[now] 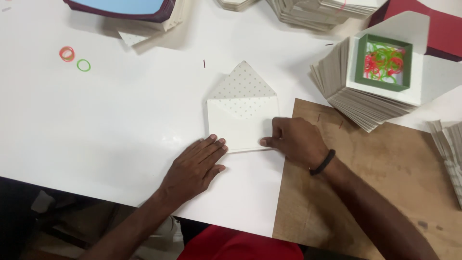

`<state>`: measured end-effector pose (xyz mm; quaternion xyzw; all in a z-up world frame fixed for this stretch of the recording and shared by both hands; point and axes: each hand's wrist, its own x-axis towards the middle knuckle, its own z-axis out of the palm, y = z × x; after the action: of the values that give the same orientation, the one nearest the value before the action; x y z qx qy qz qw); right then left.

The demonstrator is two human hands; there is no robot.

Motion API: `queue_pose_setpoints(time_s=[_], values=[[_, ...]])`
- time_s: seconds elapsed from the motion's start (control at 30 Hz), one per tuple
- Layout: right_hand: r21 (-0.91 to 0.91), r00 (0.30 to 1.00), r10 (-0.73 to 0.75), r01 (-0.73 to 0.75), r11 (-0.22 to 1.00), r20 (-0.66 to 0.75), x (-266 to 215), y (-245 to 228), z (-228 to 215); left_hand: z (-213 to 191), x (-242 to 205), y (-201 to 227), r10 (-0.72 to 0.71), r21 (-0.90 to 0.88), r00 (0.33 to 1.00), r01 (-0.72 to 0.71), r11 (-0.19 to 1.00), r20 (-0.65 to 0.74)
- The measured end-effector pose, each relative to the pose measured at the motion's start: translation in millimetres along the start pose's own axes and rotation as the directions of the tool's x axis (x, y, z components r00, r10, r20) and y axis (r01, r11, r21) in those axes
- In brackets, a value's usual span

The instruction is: The person folds paper sheets into envelopes and stacks them on a work table alongside other workers.

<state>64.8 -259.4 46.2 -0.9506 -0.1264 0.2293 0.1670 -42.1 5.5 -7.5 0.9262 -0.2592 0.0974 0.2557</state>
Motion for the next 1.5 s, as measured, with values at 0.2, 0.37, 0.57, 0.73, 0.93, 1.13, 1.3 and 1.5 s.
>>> queue_pose_setpoints(time_s=[0.2, 0.37, 0.57, 0.73, 0.93, 1.13, 1.3, 1.5], values=[[0.269, 0.927, -0.046, 0.155, 0.951, -0.371, 51, 53, 20, 21, 0, 15, -0.201, -0.146, 0.97, 0.181, 0.973, -0.138], [0.139, 0.956, -0.113, 0.155, 0.978, -0.27, 35, 20, 5, 26, 1, 20, -0.306, -0.199, 0.932, 0.268, 0.943, -0.196], [0.518, 0.946, -0.151, 0.285, 0.807, -0.285, 15, 31, 33, 34, -6, 11, -0.407, -0.386, 0.886, 0.303, 0.872, -0.224], [0.676, 0.892, -0.175, 0.433, 0.597, -0.417, -5, 24, 40, 16, 17, 0, -0.529, -0.693, 0.841, 0.316, 0.648, -0.111], [0.621, 0.759, -0.266, 0.644, 0.447, -0.594, -13, 22, 24, -8, 50, 1, -0.428, -0.845, 0.901, 0.284, 0.453, 0.073], [0.668, 0.717, -0.479, 0.678, 0.307, -0.507, 18, 41, 57, 16, 49, -16, -0.353, -0.707, 0.935, 0.271, 0.653, 0.033], [0.601, 0.781, -0.473, 0.62, 0.505, -0.408, 26, 42, 67, 42, 39, -34, -0.338, -0.656, 0.941, 0.24, 0.716, -0.025], [0.518, 0.81, -0.402, 0.583, 0.626, -0.427, 29, 59, 76, 18, 48, -19, -0.446, -0.688, 0.889, 0.386, 0.614, 0.101]])
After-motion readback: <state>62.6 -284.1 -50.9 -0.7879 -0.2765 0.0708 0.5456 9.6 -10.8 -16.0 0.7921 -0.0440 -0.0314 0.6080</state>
